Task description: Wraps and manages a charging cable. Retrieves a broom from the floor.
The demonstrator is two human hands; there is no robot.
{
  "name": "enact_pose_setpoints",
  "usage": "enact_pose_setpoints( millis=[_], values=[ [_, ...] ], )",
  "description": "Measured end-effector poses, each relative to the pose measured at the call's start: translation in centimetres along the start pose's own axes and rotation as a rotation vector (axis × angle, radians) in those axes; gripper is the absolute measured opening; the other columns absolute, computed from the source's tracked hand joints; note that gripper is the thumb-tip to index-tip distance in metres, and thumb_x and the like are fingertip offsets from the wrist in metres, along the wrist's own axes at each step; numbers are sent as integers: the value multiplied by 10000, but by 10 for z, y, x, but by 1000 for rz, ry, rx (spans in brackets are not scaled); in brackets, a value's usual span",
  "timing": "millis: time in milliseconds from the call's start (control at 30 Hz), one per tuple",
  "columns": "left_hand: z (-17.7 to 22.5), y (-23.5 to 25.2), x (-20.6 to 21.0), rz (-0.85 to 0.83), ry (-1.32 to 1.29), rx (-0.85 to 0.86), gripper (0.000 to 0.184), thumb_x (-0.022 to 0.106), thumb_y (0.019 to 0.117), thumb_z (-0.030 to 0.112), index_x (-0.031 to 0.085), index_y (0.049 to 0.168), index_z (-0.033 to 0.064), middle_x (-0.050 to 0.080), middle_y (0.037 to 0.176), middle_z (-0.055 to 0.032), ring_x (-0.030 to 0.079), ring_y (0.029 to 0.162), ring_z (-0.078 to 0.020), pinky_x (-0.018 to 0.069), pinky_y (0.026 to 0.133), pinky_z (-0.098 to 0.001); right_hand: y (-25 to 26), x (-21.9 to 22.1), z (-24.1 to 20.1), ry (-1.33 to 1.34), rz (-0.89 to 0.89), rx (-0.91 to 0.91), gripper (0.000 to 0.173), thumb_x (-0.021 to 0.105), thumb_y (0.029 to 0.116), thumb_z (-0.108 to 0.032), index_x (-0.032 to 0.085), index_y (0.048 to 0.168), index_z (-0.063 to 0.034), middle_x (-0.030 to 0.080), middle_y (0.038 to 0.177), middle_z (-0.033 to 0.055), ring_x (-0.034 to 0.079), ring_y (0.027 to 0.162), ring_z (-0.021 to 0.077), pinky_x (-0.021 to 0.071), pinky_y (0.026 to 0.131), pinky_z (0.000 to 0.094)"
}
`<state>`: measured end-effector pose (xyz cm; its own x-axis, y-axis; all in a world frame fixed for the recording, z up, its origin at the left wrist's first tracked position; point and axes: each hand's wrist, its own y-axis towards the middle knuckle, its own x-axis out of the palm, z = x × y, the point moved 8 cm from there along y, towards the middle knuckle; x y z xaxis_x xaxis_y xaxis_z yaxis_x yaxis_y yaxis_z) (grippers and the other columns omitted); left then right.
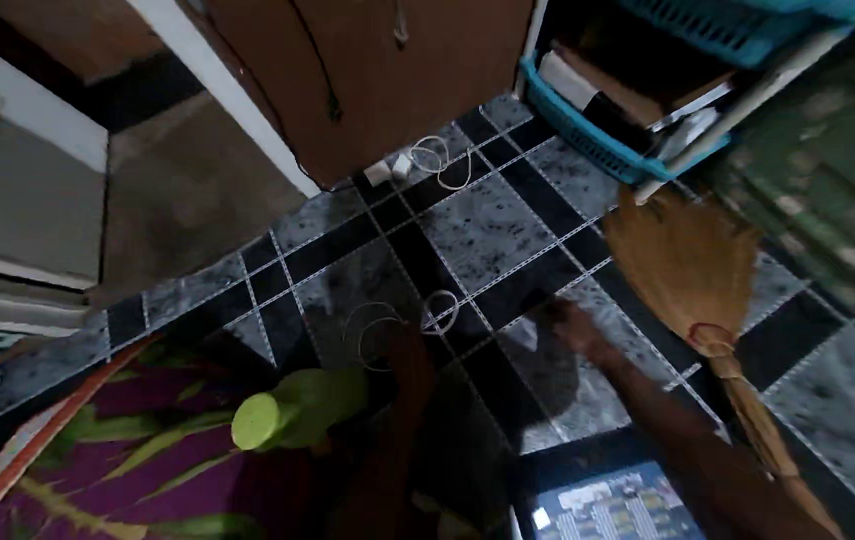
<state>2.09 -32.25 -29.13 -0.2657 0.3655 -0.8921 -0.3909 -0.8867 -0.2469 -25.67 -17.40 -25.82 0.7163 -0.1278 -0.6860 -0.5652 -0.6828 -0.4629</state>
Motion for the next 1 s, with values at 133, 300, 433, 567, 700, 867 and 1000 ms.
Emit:
enact_pose_setpoints(
  millis=[133,300,433,567,700,867,1000],
  values=[
    [77,-40,-19,-177,-226,280,343,514,1048,129,567,1366,13,581,1358,-236,641,1166,-375,530,993,-535,-107,-3,-12,213,80,-140,507,641,991,-130,505,1472,-47,526,1463,204,613,1242,337,544,1009,498],
    [165,-144,-88,-254,-850,493,236,507,1065,148,615,1243,37,641,906,-84,586,676,-145,516,604,-313,-208,-44,-24,707,292,-169,819,625,885,30,257,1605,-100,344,1619,153,485,1387,311,514,1020,513],
    [198,-209,-120,-487,-1205,467,217,498,1048,177,616,1199,77,618,874,-13,586,705,-96,532,651,-264,-270,-56,-52,583,217,-494,745,762,860,-179,447,1534,-128,483,1539,76,465,1408,195,418,1157,490],
    [209,-256,-154,-450,-1255,582,226,468,1071,240,618,1213,148,662,986,23,629,806,-59,548,687,-228,-324,-49,-77,688,114,-590,541,658,992,-224,472,1486,-109,703,1057,15,672,966,88,568,919,330],
    [203,-283,-183,-413,-1389,507,258,362,1105,223,613,1141,172,654,938,31,601,720,-48,512,597,-183,-358,-25,-86,834,-8,-540,603,508,1080,-295,242,1618,-233,628,880,49,638,696,128,587,653,304],
    [174,-259,-214,-551,-1920,491,316,429,1054,345,711,1036,202,641,792,68,646,759,-97,573,789,-328,-369,-14,-53,593,-67,-472,357,414,1104,-317,681,1188,-95,599,794,-14,518,593,47,479,550,245],
    [139,-229,-243,-497,-1873,642,321,455,1023,294,732,1168,223,728,939,41,704,916,-139,577,923,-406,-369,-52,-28,503,-107,-388,271,505,1075,-324,696,1129,-139,599,792,-64,469,578,-2,403,532,182]
  ],
)
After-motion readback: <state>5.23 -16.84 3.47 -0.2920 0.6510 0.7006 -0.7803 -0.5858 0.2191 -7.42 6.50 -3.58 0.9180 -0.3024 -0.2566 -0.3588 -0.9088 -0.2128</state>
